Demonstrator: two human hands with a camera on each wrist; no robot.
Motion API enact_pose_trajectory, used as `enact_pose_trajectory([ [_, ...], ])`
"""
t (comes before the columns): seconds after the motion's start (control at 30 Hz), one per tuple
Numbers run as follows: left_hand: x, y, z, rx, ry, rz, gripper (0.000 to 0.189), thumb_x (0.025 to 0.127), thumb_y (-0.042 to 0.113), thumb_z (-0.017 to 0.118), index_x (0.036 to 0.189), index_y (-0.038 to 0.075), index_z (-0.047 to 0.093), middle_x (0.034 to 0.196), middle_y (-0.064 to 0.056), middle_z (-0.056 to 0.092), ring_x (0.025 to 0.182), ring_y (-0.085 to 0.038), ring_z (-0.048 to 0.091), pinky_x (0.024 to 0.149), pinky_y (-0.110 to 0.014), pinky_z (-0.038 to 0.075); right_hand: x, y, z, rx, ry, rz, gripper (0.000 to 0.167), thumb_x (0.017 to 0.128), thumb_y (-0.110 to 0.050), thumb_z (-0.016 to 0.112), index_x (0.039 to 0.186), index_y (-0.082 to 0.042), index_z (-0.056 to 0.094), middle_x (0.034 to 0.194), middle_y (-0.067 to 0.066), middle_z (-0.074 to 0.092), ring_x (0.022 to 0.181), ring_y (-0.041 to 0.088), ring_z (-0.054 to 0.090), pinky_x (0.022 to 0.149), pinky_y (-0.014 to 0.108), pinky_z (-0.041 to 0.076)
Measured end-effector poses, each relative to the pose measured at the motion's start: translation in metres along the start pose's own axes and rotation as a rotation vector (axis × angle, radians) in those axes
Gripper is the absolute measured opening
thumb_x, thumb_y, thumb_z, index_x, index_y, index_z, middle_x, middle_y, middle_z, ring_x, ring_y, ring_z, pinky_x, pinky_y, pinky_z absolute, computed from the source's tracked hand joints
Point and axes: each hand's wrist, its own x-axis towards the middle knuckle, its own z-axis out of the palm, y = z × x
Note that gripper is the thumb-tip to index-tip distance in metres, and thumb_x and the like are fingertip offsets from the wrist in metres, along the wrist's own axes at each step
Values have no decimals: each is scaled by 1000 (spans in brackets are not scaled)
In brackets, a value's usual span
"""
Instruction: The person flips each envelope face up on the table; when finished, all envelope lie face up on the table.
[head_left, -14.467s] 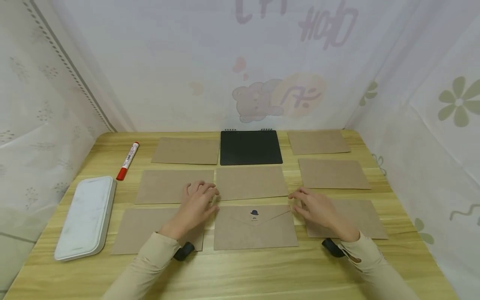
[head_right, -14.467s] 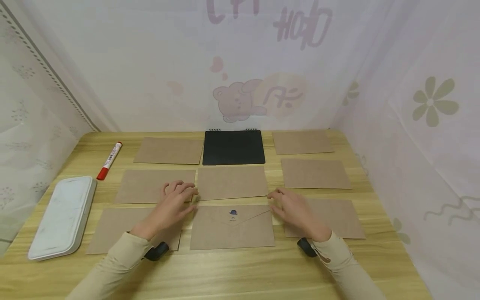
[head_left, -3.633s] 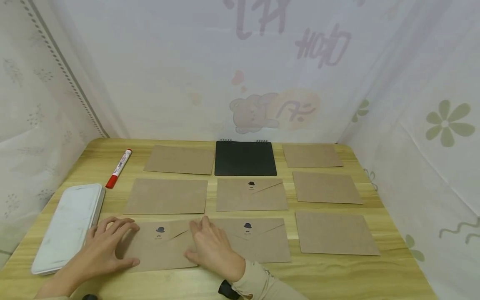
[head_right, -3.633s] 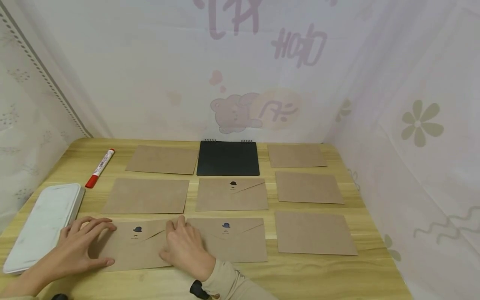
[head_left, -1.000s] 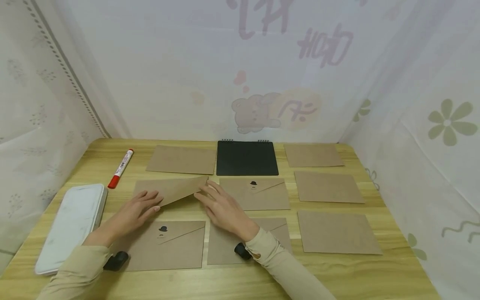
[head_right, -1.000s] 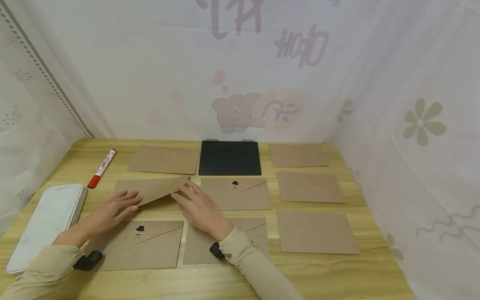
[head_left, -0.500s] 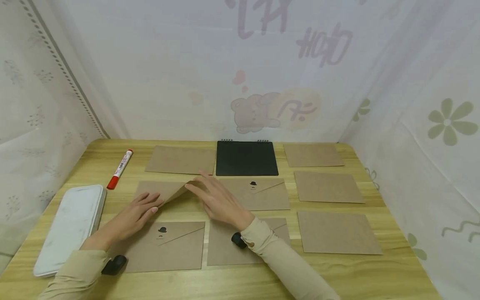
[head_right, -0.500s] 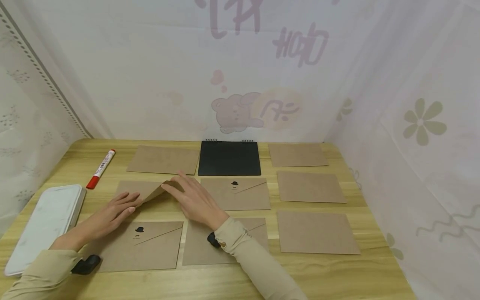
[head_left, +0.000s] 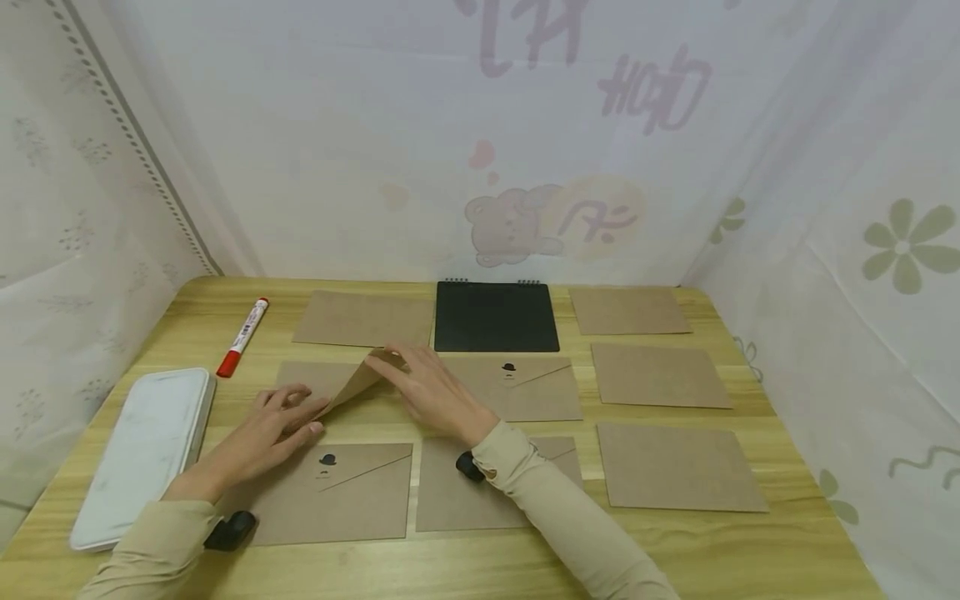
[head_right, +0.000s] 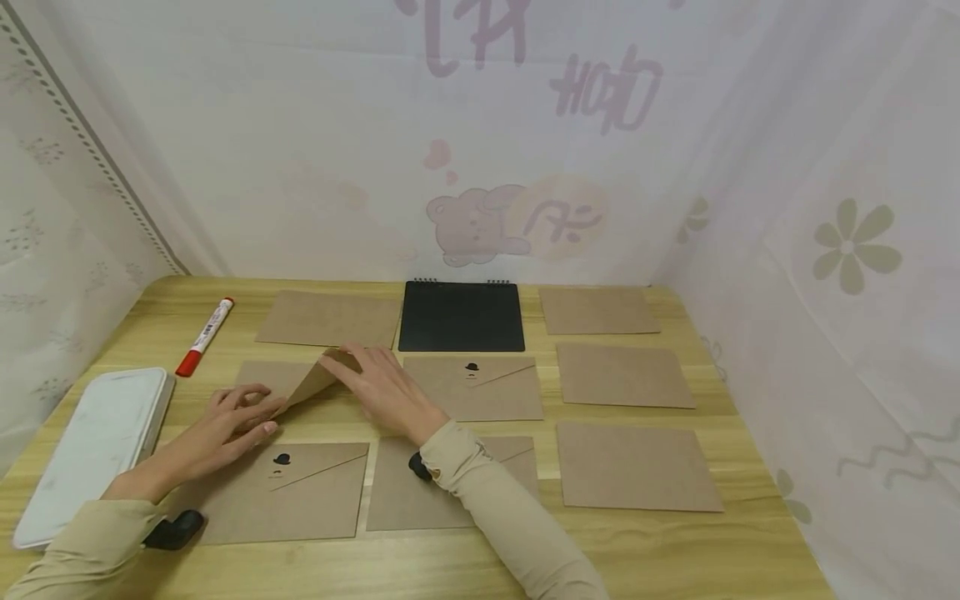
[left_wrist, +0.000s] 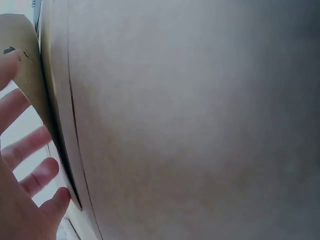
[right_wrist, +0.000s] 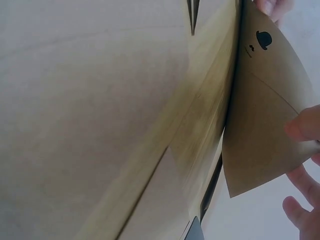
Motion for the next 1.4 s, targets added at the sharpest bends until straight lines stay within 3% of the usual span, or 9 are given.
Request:
enact_pose_trajectory([
  [0.13, -1, -3, 1, 41, 39, 49, 43, 82, 14, 70, 124, 6, 60, 113, -16, 48, 97, -35, 41, 74, -49, 37, 4, 1, 1, -11, -3, 9, 58, 85, -5, 63, 139, -12, 43, 133, 13, 42, 123, 23, 39, 105, 32, 26],
  [0.27, 0, -3, 0, 72, 81, 84, 46, 76, -3, 69, 120, -1, 60, 108, -15, 51, 95, -37, 45, 75, -51, 39, 9, 4, 2, -29, 14, 11, 56, 86, -5, 62, 138, -11, 45, 131, 14, 43, 120, 24, 42, 104, 30, 28],
  [0.47, 1, -4, -4, 76, 148, 139, 66, 68, -16, 64, 130, -7, 43, 98, -17, 64, 89, -37, 59, 77, -52, 44, 13, 8, 3, 5, 63, 9, 49, 86, -4, 61, 133, -11, 52, 125, 11, 48, 113, 21, 47, 99, 27, 34],
  [0.57, 1, -5, -5, 46, 167, 123, 63, 66, -19, 64, 123, -9, 38, 93, -20, 66, 82, -36, 63, 69, -49, 49, 14, 8, 4, 57, 102, 30, 44, 87, -2, 58, 130, -12, 56, 120, 10, 51, 108, 19, 50, 94, 25, 37],
  [0.8, 4, -4, -7, 28, 151, 78, 51, 68, -19, 64, 111, -3, 41, 94, -19, 66, 80, -32, 65, 65, -46, 50, 18, 9, 9, 74, 159, 72, 40, 87, -3, 60, 125, -14, 60, 111, 7, 58, 96, 17, 55, 86, 24, 42],
  [1.03, 4, -2, -8, 64, 230, 75, 41, 71, -16, 67, 88, 5, 36, 89, -17, 67, 75, -28, 65, 52, -34, 47, 18, 10, 12, 73, 169, 118, 38, 87, -7, 63, 124, -13, 61, 102, 7, 59, 90, 16, 55, 78, 23, 44],
  [1.2, 2, -3, -7, 123, 283, 78, 38, 70, -14, 68, 82, 7, 38, 72, -2, 49, 57, -10, 41, 43, -22, 30, 17, 9, 10, 130, 179, 167, 37, 87, -8, 64, 124, -10, 61, 101, 8, 58, 79, 12, 53, 67, 17, 44],
  [1.27, 0, -5, -6, 133, 309, 81, 38, 69, -15, 68, 79, 8, 40, 74, -3, 42, 60, -12, 37, 45, -23, 30, 17, 9, 9, 145, 180, 176, 37, 88, -8, 64, 124, -10, 61, 100, 8, 57, 77, 11, 53, 67, 16, 44],
  [1.4, -3, -8, -3, 135, 369, 101, 35, 69, -17, 67, 76, 7, 43, 90, -16, 51, 70, -21, 49, 49, -30, 39, 15, 9, 9, 153, 175, 183, 38, 88, -8, 64, 125, -11, 60, 100, 7, 57, 78, 10, 53, 67, 16, 44],
])
